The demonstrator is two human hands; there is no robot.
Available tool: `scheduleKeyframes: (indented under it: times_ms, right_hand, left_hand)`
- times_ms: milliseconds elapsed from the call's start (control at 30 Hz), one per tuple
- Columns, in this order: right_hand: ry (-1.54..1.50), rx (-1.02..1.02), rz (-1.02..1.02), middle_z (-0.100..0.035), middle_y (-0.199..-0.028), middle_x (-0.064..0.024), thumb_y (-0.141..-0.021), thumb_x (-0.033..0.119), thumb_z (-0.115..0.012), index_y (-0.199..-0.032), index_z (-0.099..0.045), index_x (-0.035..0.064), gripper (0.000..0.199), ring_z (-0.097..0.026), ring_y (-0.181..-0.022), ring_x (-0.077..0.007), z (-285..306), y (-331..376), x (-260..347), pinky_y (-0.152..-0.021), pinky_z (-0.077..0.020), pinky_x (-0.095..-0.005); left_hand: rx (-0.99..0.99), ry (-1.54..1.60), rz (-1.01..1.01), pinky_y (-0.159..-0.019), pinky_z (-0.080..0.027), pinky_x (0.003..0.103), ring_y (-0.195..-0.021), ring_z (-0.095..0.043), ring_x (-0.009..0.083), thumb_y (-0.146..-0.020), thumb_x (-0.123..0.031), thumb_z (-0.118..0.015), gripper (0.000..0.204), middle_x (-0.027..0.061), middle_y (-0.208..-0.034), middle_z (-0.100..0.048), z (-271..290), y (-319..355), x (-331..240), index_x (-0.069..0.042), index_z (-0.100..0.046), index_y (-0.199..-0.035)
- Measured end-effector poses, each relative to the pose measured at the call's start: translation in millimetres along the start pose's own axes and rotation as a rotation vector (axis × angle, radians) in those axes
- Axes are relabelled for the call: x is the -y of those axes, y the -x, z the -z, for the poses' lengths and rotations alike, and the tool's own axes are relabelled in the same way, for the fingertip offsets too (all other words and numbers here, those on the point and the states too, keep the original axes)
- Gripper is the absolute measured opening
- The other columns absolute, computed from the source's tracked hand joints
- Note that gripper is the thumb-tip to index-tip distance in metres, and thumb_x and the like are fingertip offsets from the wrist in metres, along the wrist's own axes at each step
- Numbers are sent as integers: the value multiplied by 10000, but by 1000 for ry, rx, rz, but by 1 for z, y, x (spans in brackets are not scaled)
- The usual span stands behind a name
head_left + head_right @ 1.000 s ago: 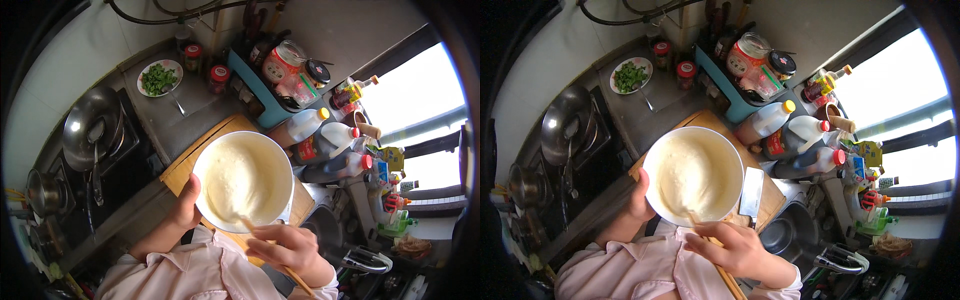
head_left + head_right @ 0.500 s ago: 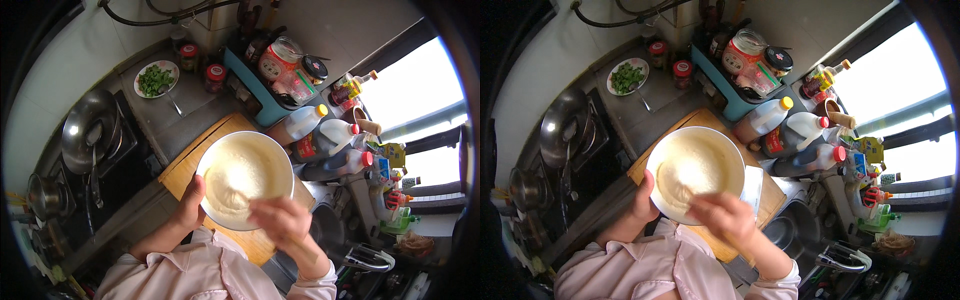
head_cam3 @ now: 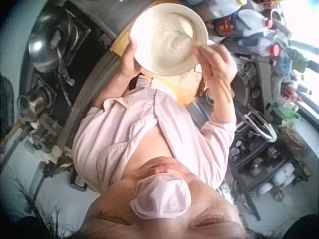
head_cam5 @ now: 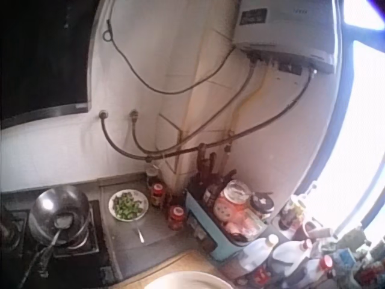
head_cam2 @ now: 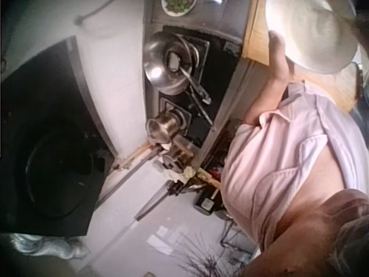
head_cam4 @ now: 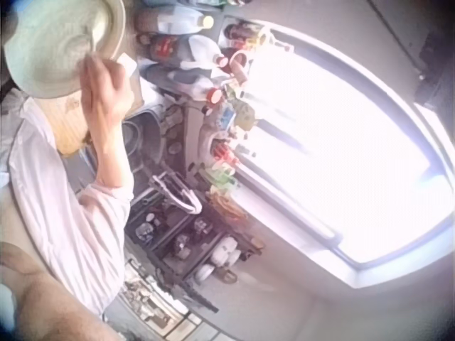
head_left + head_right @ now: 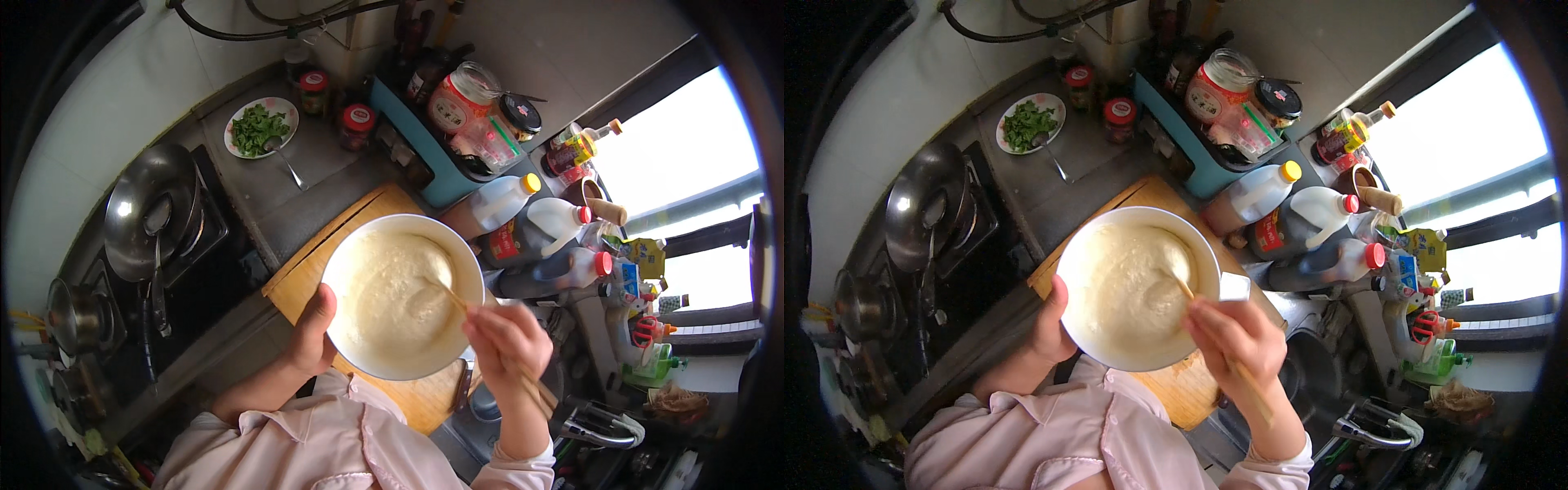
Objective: The person stirs a white batter in a bowl using chopsticks. They briefly lift the lid of a pot on the stove to check its contents, then resume stirring the batter until it becomes smooth.
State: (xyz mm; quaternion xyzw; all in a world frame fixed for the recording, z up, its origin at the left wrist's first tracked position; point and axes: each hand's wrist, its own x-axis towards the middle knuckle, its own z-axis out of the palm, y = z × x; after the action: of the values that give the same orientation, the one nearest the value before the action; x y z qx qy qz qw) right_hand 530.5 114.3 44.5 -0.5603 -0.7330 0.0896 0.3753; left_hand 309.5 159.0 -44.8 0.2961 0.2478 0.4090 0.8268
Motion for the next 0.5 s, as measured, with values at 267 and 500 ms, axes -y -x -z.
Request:
scheduleKeyframes:
  times_ms: [267, 500]
  right_hand:
    - [-125, 62, 72, -671, -804, -71, -707, 25, -772, -886, -711, 87, 199, -682, -681, -194, -17, -1, 21, -567, -533, -277]
    - [41, 166, 21, -662, -734, -64, -702, 13, -768, -838, -727, 96, 165, -679, -638, -203, 9, 15, 43, -543, -527, -262]
  left_hand:
    - [38, -9, 13, -1097, -298, 393, -1341, -357, 248, -927, -637, -329, 828, 139, -1461, -350, -4, -3, 10, -22, -201, -1466]
    - [60, -32, -67, -1096, -299, 396, -1345, -349, 245, -926, -633, -341, 830, 134, -1474, -328, -3, -4, -7, -23, -190, -1468]
